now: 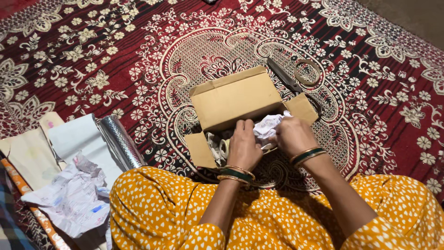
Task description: The person places two small ceramic figurines into a cardboard box, adds crumpled newspaper and paper for cushioning, closes the box, and secures it with tape. Scissors are used to cut the tape.
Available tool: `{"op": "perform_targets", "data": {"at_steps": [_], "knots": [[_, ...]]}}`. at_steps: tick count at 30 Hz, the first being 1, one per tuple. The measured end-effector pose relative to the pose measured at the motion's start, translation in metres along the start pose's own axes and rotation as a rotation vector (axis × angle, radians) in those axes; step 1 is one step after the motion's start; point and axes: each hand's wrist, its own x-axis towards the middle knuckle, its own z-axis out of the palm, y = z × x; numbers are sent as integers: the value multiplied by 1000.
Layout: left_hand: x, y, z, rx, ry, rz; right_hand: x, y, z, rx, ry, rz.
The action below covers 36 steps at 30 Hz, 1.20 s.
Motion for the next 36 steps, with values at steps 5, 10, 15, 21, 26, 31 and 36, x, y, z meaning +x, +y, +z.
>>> {"op": "perform_targets", "data": {"at_steps": [5,10,15,21,26,31,36], "knots": [[7,-1,-18,-81,-85,-95,6,-4,-6,-33,-137,69],[-8,14,-30,-45,172,-222,-3,-11,-24,10,-95,151],[1,20,-9,-129,116,-419,1,3,-9,-17,173,-52],[14,10,18,-124,105,-369,14,27,41,51,144,-123],[16,3,-7,-11,108,-294,14,19,22,-35,24,-82],[-6,-53,-115,188,511,-101,-7,-22,-20,-52,137,-15],[-67,-124,-251,497,648,-466,-7,-74,-41,145,271,-141]]}}
